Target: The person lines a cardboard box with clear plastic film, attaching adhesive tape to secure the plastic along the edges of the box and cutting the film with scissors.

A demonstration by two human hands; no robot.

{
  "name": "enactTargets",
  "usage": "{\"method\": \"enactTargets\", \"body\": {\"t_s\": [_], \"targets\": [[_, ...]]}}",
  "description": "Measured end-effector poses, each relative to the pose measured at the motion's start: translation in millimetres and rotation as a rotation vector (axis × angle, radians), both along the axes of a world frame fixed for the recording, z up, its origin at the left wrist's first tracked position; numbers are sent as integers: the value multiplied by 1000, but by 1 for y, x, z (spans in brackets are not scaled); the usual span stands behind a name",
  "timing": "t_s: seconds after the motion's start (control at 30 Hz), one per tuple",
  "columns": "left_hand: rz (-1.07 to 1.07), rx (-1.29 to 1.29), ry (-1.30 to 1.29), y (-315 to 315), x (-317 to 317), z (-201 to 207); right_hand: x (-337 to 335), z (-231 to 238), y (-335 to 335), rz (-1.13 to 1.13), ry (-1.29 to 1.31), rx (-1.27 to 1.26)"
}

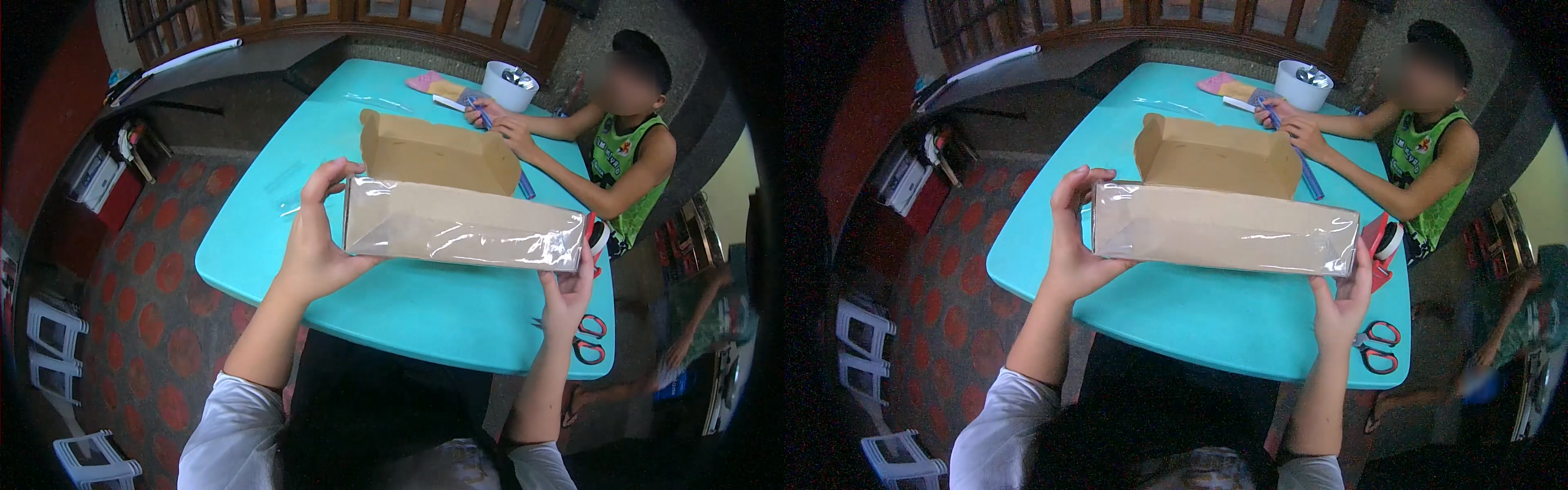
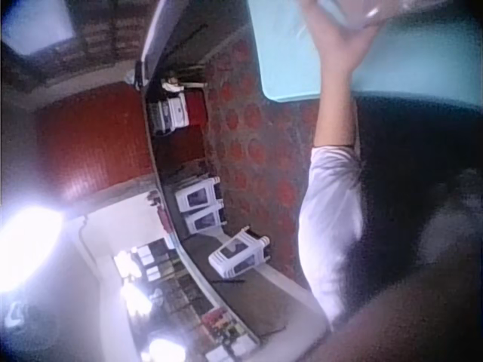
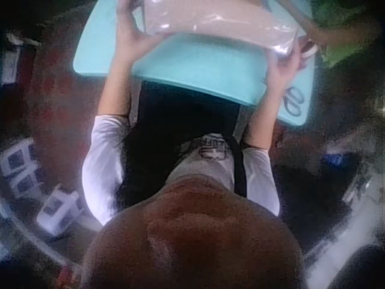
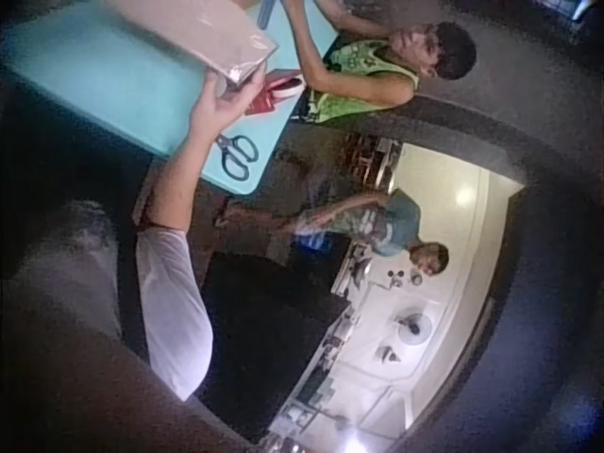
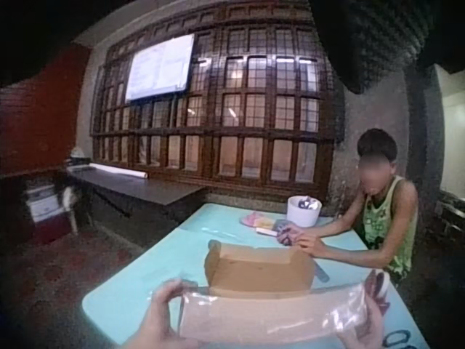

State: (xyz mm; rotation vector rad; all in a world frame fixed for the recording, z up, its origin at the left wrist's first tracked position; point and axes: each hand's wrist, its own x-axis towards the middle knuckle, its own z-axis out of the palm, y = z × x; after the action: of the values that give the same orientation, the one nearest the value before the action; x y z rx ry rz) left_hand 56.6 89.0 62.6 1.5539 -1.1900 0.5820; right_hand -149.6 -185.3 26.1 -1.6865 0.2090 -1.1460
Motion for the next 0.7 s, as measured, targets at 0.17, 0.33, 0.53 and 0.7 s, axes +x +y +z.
{"method": "enactTargets", "body": {"t_s": [0.17,0.33,0.53,0.7], "targets": [[22,22,9,-4,-2,-10,0,-9,-4,-28,1,-24],[-12,17,-14,-7,-1,-19,-1,-18,-6,-18,7,13],[-16,2,-27,-8,-5,-32,-3,-33,-9,-13,36,3],[-192,-17,48,0,-6,-55,-11,-41,-10,-61,136,13]]}}
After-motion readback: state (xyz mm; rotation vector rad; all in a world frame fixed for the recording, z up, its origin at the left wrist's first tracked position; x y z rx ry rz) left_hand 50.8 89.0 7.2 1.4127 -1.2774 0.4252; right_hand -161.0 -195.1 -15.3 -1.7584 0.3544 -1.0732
